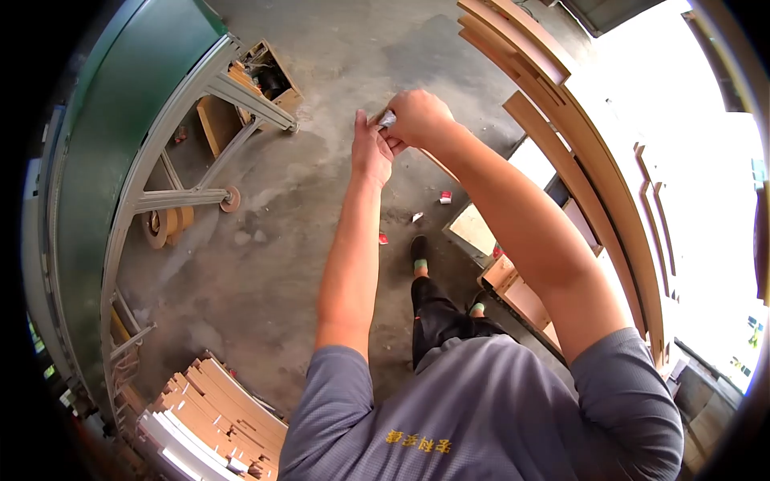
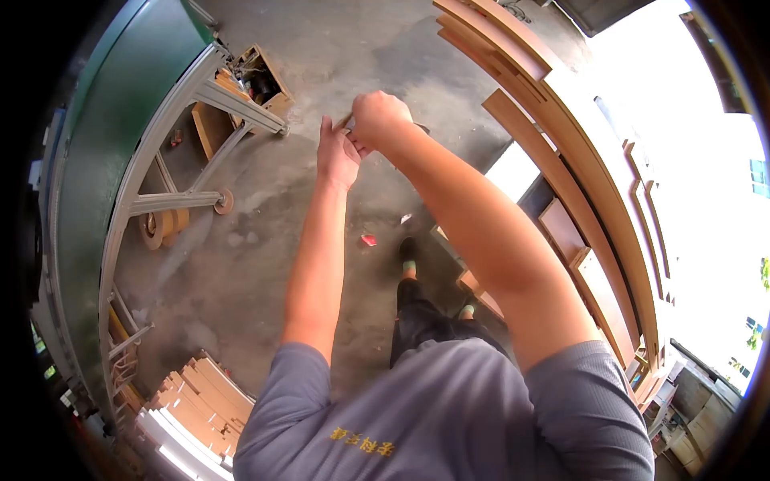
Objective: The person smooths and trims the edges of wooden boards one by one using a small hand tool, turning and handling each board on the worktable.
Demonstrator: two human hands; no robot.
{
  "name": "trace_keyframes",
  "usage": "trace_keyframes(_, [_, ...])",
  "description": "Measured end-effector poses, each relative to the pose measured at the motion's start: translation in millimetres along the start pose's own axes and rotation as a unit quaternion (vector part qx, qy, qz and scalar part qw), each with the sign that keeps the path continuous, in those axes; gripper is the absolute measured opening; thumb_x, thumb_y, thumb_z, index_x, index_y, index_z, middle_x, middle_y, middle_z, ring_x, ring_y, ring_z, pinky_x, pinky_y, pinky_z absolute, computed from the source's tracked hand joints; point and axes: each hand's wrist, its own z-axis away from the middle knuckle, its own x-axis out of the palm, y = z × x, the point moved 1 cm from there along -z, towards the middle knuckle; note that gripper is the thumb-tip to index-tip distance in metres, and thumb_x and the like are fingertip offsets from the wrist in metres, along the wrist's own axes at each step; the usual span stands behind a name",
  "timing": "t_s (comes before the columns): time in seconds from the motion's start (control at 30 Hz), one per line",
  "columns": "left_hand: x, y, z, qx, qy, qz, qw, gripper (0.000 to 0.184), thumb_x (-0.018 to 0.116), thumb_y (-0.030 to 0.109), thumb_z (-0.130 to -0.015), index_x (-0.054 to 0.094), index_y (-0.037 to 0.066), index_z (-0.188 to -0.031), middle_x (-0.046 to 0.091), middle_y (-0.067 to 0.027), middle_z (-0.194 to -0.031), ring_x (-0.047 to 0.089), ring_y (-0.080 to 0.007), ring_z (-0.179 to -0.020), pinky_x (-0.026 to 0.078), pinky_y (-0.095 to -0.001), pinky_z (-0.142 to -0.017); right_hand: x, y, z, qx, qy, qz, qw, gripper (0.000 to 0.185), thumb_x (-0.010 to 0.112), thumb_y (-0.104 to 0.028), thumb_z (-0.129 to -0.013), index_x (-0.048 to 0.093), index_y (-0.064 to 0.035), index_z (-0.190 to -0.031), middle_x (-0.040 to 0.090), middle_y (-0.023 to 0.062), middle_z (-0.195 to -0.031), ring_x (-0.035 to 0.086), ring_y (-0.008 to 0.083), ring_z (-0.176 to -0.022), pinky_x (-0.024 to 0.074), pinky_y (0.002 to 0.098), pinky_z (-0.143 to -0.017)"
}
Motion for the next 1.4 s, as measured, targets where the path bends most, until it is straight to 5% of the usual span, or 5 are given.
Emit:
trace_keyframes(0.73, [19,-50,-17,0.205,0.169,-0.232,0.936,0.053,0.066,0.032,-0.100,0.046,0.017,-0.147,0.056,-0.0091,-0.142,0.058,-0.0268,-0.117,0.052,-0.0465,-0.087,70,275,397,0.243,-0.004,0.026,0.970,0.014,0.072,-0.004,-0.078,0.078,-0.0076,-0.090,0.077,0.0149,-0.091,0.077,0.0331,-0.090,0.0603,0.0418,-0.078])
trace_keyframes(1.0, [64,-185,50,0.094,0.174,-0.265,0.944,0.072,0.076,0.032,-0.097,0.041,-0.008,-0.144,0.058,-0.0192,-0.139,0.066,-0.0294,-0.112,0.057,-0.0407,-0.091,105,404,612,0.339,-0.016,-0.024,0.941,0.015,0.075,-0.006,-0.080,0.079,-0.0055,-0.095,0.077,0.0151,-0.101,0.076,0.0319,-0.099,0.0604,0.0411,-0.084])
trace_keyframes(1.13, [155,-293,155,0.454,0.199,-0.694,0.522,0.078,0.071,0.028,-0.100,0.032,-0.011,-0.156,0.033,-0.0278,-0.164,0.037,-0.0401,-0.150,0.030,-0.0492,-0.125,148,481,728,0.345,0.026,-0.030,0.938,0.016,0.074,-0.005,-0.081,0.079,-0.0041,-0.096,0.076,0.0170,-0.103,0.075,0.0334,-0.101,0.0606,0.0429,-0.085])
trace_keyframes(1.23, [282,-428,270,0.363,-0.232,-0.658,0.617,0.077,0.069,0.015,-0.100,0.028,-0.004,-0.162,0.030,-0.0264,-0.167,0.030,-0.0379,-0.155,0.023,-0.0460,-0.128,170,535,809,0.375,0.043,-0.016,0.926,0.009,0.068,-0.011,-0.082,0.075,-0.0052,-0.086,0.074,0.0132,-0.096,0.075,0.0340,-0.092,0.0602,0.0451,-0.079])
trace_keyframes(1.4, [390,-615,394,0.257,-0.526,-0.720,0.373,0.090,0.082,0.036,-0.087,0.038,0.005,-0.159,0.040,-0.0165,-0.164,0.034,-0.0334,-0.154,0.020,-0.0537,-0.128,205,629,919,0.372,0.064,0.008,0.926,0.011,0.072,-0.009,-0.076,0.076,-0.0069,-0.086,0.076,0.0127,-0.094,0.075,0.0350,-0.090,0.0600,0.0452,-0.077])
